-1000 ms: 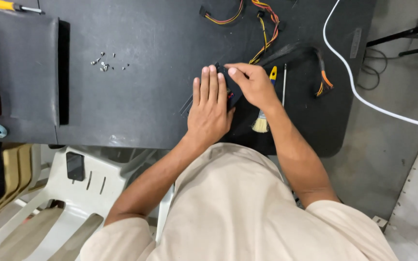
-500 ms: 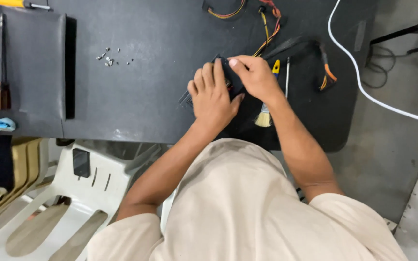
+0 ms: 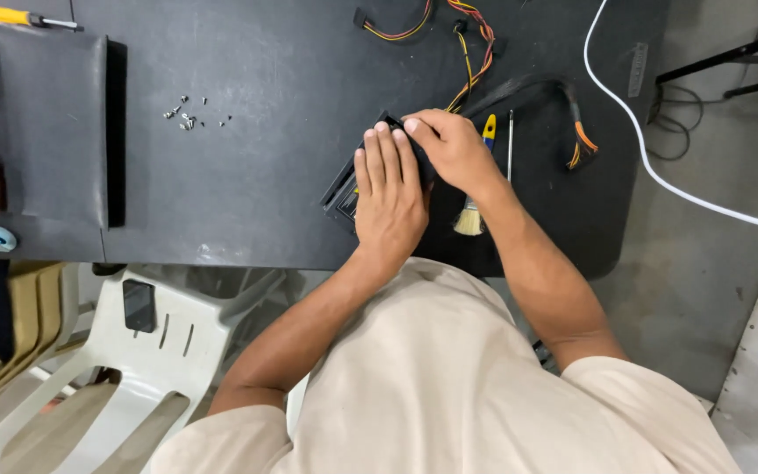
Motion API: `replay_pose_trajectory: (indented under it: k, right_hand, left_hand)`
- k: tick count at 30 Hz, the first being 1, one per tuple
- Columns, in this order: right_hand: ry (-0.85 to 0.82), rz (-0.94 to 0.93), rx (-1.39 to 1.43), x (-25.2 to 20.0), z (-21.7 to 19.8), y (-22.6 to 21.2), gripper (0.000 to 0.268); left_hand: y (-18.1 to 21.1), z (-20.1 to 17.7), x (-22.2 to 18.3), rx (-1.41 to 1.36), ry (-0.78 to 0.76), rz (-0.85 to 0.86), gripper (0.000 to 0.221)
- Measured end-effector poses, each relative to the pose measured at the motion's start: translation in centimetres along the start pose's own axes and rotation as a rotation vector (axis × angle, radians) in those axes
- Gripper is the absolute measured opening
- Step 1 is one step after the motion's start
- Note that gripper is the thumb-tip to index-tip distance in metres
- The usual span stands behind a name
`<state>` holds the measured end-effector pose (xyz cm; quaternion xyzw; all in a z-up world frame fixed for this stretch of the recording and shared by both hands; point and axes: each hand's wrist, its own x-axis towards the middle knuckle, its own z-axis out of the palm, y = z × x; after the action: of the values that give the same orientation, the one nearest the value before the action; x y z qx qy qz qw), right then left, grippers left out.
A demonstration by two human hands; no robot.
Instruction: Reassembling a computer power supply unit by removing and repositioning the cooling fan and securing the casing with screws.
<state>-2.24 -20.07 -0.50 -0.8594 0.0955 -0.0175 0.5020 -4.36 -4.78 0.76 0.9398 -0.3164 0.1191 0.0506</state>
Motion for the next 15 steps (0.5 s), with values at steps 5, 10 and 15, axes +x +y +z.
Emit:
replay_pose_trajectory:
  k: [5,10,15]
  right_hand:
    - [-0.099,0.045,0.142,0.2,-0.3,-0.2,0.026]
    - [-0.029,0.332,0.33,-2.0,1.6,2.3,0.023]
    - [-0.015,0.331,0.345,-3.2,2.0,5.1,0.022]
  left_hand:
    - [-0.4,0.0,0.3,-0.082,0.031,-0.086,0.09]
    - [-1.3,-0.7,0.7,-0.199,-0.056,-0.181,0.107]
    - [-1.5,-2.8,1.1,-0.245,-0.239,-0.212,0.11]
